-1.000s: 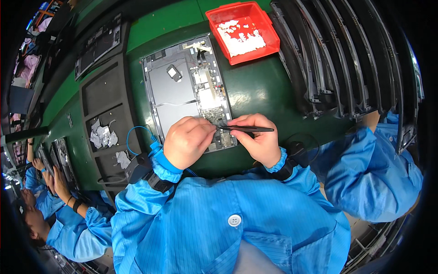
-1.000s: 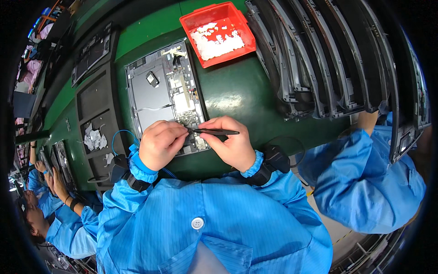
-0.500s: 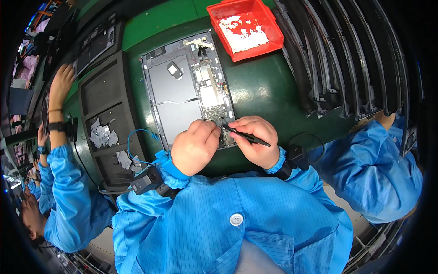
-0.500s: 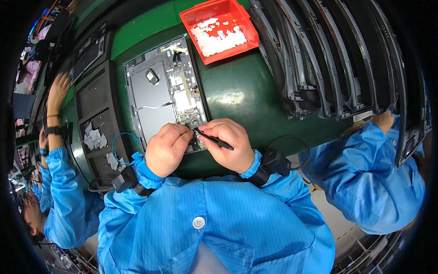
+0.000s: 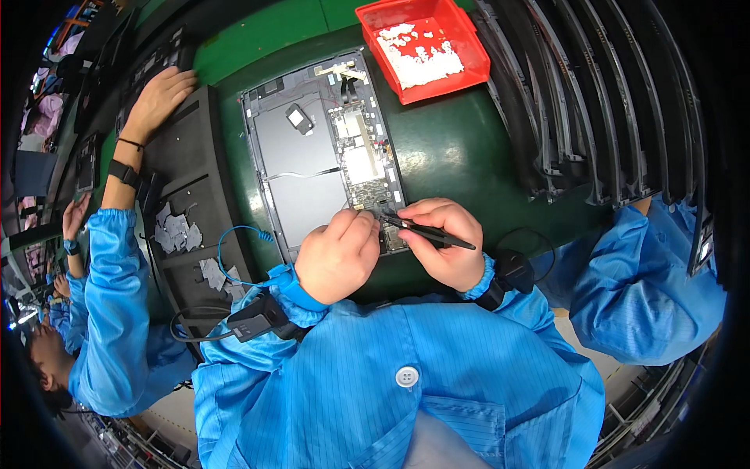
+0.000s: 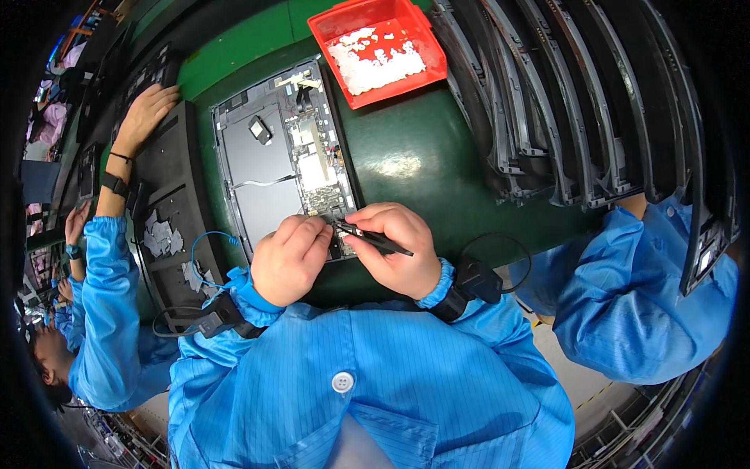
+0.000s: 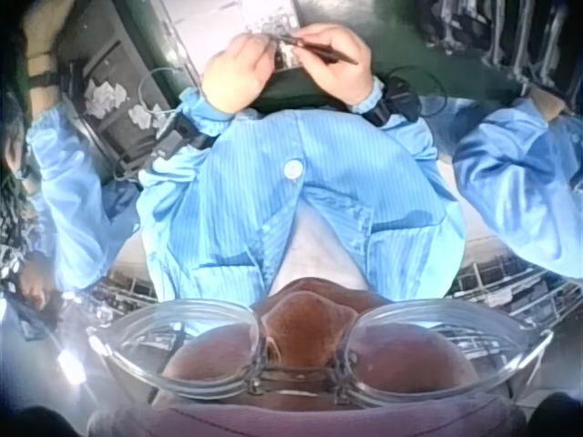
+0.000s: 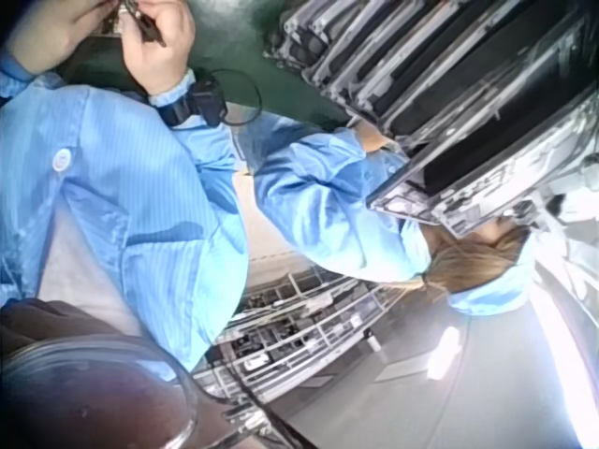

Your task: The person assembles internal components into a laptop chassis by hand, connecting cables and securing them with screws using tweezers and a stylus pen.

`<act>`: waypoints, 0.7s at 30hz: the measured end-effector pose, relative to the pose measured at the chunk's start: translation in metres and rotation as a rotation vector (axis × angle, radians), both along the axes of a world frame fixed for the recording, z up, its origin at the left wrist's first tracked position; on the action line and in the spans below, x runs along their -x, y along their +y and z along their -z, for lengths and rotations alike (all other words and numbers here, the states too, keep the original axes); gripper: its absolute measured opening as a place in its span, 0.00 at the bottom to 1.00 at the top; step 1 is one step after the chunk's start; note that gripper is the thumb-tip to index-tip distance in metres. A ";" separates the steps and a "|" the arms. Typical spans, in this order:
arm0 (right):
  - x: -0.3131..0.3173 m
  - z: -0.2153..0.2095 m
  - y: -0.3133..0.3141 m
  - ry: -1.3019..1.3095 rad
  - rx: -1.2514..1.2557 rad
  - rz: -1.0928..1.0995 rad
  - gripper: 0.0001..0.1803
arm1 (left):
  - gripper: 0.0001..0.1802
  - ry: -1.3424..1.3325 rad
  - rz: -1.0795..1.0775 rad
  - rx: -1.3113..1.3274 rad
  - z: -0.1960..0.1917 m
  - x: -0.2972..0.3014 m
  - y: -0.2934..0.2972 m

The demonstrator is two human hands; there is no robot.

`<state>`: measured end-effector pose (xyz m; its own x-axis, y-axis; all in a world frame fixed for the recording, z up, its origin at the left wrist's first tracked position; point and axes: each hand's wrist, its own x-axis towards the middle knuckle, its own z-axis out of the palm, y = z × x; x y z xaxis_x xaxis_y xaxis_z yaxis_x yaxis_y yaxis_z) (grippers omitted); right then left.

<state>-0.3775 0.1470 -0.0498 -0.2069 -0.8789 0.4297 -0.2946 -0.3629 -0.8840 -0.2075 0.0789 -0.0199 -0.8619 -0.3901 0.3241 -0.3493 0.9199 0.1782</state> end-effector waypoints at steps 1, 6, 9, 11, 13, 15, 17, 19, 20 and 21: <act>0.000 -0.001 0.000 -0.029 -0.029 0.004 0.14 | 0.12 0.018 0.003 -0.004 0.001 -0.001 -0.001; 0.000 -0.003 -0.002 0.010 -0.013 -0.007 0.13 | 0.11 -0.023 -0.001 0.040 -0.005 -0.001 0.002; 0.000 -0.006 -0.004 0.062 0.023 -0.016 0.12 | 0.11 -0.037 -0.029 0.026 -0.007 0.000 0.001; -0.001 -0.008 -0.004 0.090 0.036 -0.023 0.12 | 0.12 -0.017 -0.053 -0.010 -0.008 0.000 -0.002; -0.002 -0.010 -0.003 0.112 0.064 -0.015 0.11 | 0.14 0.084 -0.014 -0.068 -0.008 -0.001 -0.007; -0.003 -0.010 -0.004 0.133 0.066 -0.018 0.11 | 0.15 0.112 -0.022 -0.069 -0.004 0.001 -0.011; -0.002 -0.008 -0.005 0.152 0.070 -0.022 0.11 | 0.15 0.139 -0.031 -0.066 -0.001 0.003 -0.011; 0.000 -0.005 -0.005 0.090 0.069 -0.041 0.12 | 0.15 0.133 -0.024 -0.059 0.000 0.005 -0.011; 0.001 -0.004 -0.004 0.087 0.071 -0.041 0.12 | 0.15 0.130 -0.024 -0.057 0.001 0.005 -0.010; 0.001 -0.003 -0.002 0.039 0.056 -0.001 0.12 | 0.15 0.090 -0.003 -0.028 0.002 0.005 -0.010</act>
